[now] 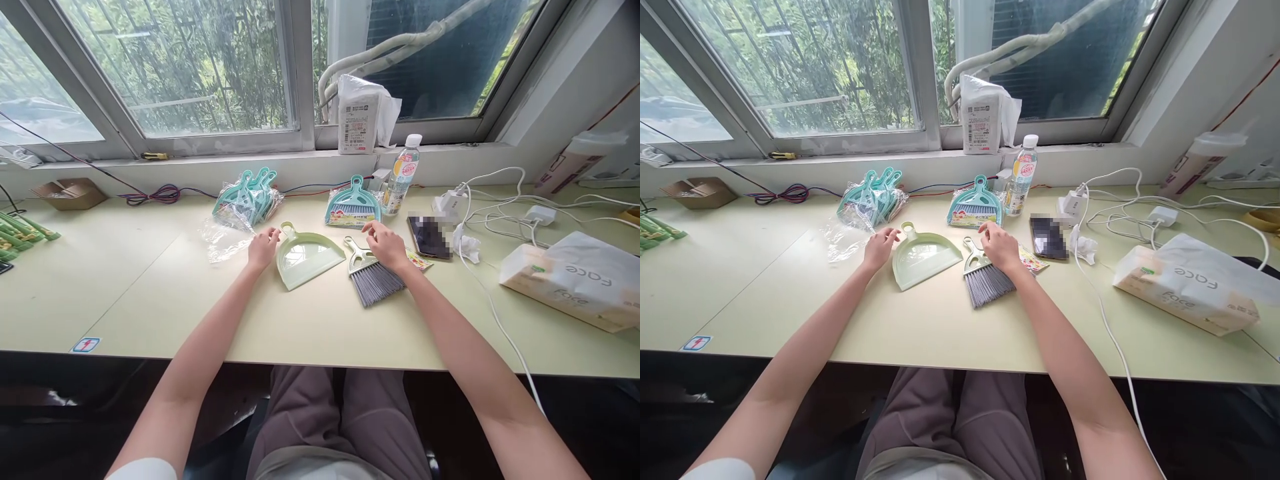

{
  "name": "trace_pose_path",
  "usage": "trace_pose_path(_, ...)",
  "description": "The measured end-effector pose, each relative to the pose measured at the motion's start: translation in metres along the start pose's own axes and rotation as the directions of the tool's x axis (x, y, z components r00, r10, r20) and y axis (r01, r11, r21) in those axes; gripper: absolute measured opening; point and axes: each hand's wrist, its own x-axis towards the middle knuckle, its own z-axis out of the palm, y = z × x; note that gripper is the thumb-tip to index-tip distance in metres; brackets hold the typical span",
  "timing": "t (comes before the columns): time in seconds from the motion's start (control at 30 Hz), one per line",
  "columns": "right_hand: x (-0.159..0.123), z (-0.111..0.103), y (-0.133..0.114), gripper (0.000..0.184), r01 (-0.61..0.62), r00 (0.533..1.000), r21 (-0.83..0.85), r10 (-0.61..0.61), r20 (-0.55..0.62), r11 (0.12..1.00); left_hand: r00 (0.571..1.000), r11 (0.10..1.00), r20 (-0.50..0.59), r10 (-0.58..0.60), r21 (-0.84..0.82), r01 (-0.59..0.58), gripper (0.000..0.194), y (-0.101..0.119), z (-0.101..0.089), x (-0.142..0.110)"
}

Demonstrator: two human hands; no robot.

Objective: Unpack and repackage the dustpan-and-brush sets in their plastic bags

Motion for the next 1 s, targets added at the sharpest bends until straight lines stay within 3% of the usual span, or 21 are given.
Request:
trace_pose_path(0.53, 0.0, 0.009, 0.006, 0.032, 0.075, 0.987, -0.035, -0.07, 0.142, 0.997, 0.998, 0.999, 0.057, 0.023, 0.025, -0.024, 0.034, 0.001, 0.005, 0.001)
trace_pose_path(0.77, -0.004, -0.011, 0.003, 0.028, 0.14, 0.98, -0.417, -0.066, 0.186, 0.898, 0.998, 0.999, 0.059, 0.038, 0.032, -0.04, 0.031, 0.001, 0.004, -0.001)
trace_pose_path(0.9, -0.007, -0.012, -0.006, 0.042, 0.145, 0.967, -0.436, -0.034, 0.252, 0.888, 0.997, 0.995, 0.064, 0.051, 0.085, -0.056, 0.03, 0.002, 0.004, -0.003)
trace_pose_path(1.0, -0.01, -0.007, -0.013, 0.042, 0.159, 0.959, -0.401, -0.045, 0.279, 0.902, 0.994, 0.985, 0.074, 0.078, 0.147, -0.088, 0.03, 0.002, 0.005, -0.004)
